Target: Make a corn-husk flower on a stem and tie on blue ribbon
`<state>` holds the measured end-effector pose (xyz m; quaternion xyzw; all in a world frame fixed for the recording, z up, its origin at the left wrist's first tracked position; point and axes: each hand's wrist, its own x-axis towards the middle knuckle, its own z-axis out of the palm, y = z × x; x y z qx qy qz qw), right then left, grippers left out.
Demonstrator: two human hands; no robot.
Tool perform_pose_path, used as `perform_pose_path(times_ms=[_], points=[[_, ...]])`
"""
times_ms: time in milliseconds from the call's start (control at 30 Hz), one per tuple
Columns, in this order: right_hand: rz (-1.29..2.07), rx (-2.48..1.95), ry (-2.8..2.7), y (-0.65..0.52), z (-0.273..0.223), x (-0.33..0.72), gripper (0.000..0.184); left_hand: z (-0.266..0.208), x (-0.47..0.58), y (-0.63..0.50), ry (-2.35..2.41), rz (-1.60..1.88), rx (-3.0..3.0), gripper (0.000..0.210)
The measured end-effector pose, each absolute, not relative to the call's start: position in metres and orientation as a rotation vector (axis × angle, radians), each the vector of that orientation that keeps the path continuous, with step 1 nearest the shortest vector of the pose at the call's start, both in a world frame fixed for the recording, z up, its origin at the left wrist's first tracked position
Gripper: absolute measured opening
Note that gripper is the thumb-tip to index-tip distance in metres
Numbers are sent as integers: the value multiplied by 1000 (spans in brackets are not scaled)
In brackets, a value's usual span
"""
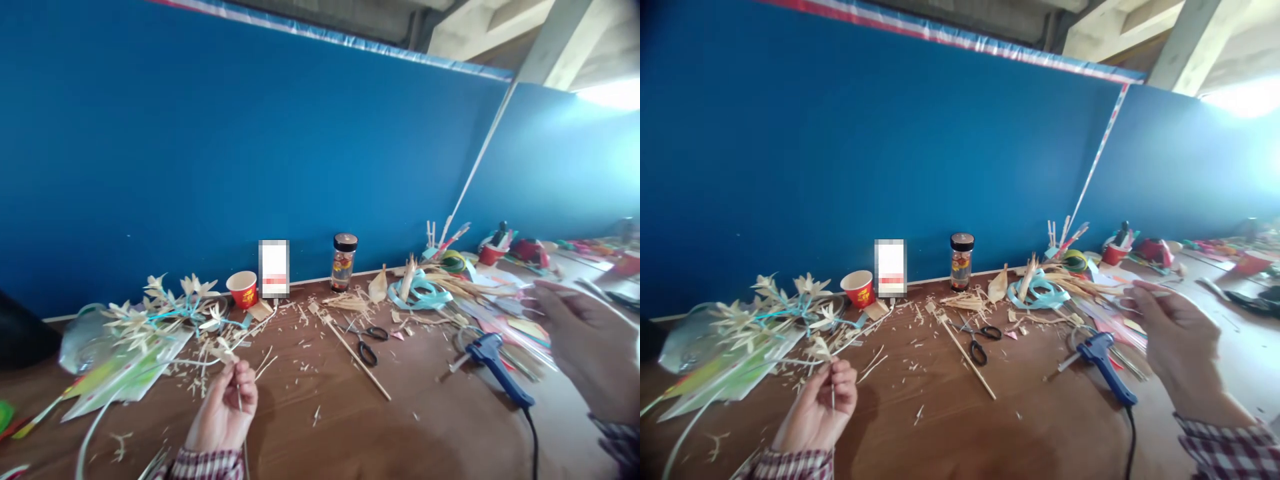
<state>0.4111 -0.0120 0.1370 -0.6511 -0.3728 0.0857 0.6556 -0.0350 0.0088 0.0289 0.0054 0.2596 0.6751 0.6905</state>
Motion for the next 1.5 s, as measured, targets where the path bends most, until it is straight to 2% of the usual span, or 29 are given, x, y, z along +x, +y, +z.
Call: perform_pose_path(times_ms=[133, 267, 500, 733, 900, 1067, 1167, 1200, 1300, 1333, 1433, 1500], points=[[347, -1445, -840, -9, 125, 395, 19, 28, -31, 7, 622, 1454, 73, 14], [638, -1438, -1219, 0, 96, 332, 34, 24, -11, -2, 823, 1380, 202, 9], [1174, -1216, -1478, 6, 61, 201, 14, 21, 5, -10, 958, 1281, 349, 16], [1343, -1153, -1450, 20, 51, 159, 26, 20, 6, -10, 931, 1347, 350, 17], [1285, -1182, -1481, 23, 50, 150, 26, 19, 8, -10, 898, 1314, 339, 21], [914, -1257, -1812, 33, 38, 156, 22, 13, 6, -8, 974, 1328, 363, 26], [865, -1252, -1943, 39, 28, 164, 15, 8, 6, -7, 1062, 1316, 419, 27], [858, -1247, -1981, 40, 25, 166, 16, 6, 6, -7, 1086, 1318, 441, 26], [772, -1271, -2088, 40, 22, 170, 36, 2, 7, -8, 1137, 1360, 479, 25], [742, -1290, -2092, 39, 22, 170, 37, 1, 7, -8, 1144, 1375, 481, 25], [685, -1317, -1981, 35, 27, 168, 24, -1, 7, -7, 1132, 1395, 475, 24], [717, -1284, -1859, 31, 31, 164, 26, -1, 8, -7, 1130, 1413, 473, 24]])
